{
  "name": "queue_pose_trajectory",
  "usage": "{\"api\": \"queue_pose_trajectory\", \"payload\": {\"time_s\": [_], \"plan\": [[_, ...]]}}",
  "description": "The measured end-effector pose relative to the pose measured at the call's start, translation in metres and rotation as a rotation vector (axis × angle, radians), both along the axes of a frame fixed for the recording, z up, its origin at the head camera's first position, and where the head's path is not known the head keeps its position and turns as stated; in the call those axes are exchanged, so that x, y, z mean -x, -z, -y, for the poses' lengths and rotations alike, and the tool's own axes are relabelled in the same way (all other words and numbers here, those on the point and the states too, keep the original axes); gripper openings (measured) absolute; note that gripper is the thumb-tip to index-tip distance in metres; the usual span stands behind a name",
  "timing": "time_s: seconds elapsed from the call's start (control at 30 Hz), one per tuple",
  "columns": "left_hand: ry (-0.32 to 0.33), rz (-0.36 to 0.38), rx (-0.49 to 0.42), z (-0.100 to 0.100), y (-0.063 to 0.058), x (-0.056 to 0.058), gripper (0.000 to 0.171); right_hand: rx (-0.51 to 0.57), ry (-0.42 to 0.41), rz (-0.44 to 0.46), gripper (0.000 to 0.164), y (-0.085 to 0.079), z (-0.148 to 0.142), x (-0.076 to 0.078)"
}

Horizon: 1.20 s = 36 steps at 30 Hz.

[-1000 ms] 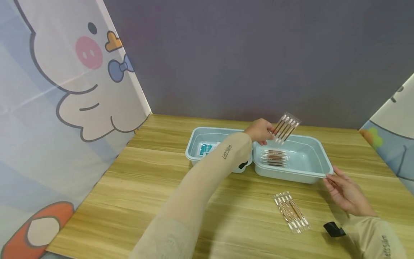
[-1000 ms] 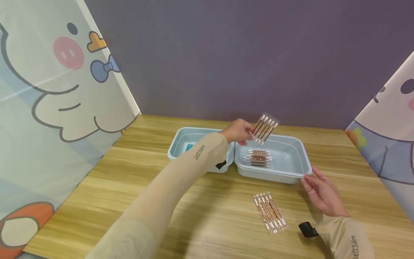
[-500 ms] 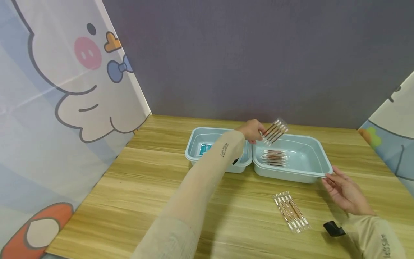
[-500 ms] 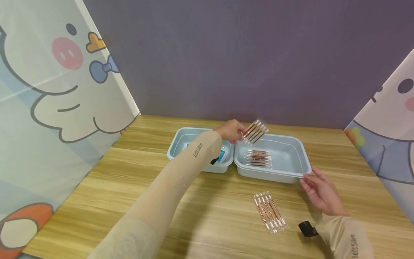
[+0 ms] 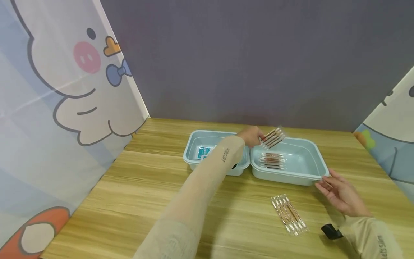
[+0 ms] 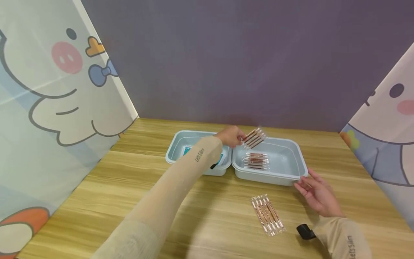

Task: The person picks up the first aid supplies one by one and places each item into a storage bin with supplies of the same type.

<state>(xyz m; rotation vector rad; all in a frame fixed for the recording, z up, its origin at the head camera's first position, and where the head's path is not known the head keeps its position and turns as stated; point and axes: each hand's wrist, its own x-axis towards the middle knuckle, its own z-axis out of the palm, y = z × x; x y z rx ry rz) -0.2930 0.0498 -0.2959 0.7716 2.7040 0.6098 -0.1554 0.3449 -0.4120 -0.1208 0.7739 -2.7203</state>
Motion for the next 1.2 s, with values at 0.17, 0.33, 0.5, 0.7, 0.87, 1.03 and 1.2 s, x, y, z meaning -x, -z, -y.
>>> {"api": "queue_pose_trajectory", "payload": {"time_s": [0.17, 0.33, 0.5, 0.7, 0.87, 1.03, 1.2], "plan": [[0.026, -0.081, -0.003, -0.010, 0.004, -0.004, 0.025, -0.003, 0.019, 0.008, 0.037, 0.002, 0.002, -0.002], [0.061, -0.028, 0.010, -0.022, 0.006, -0.012, 0.026, 0.005, 0.036, 0.001, 0.037, 0.002, 0.005, -0.004], [0.123, 0.061, 0.088, -0.033, 0.008, -0.021, 0.031, 0.008, 0.055, -0.026, 0.037, 0.002, 0.005, -0.005], [0.070, 0.129, 0.070, -0.036, 0.010, -0.024, 0.026, 0.002, 0.034, -0.058, 0.038, 0.002, 0.008, -0.003], [-0.013, 0.184, 0.011, -0.033, 0.012, -0.020, 0.037, -0.019, 0.025, -0.052, 0.038, 0.002, 0.011, -0.001], [-0.136, 0.215, -0.074, -0.032, 0.014, -0.013, 0.055, -0.029, 0.057, -0.015, 0.036, 0.002, 0.009, -0.002], [-0.164, 0.209, -0.147, -0.025, 0.009, -0.015, 0.051, -0.036, 0.080, 0.013, 0.035, 0.002, 0.007, -0.002]]}}
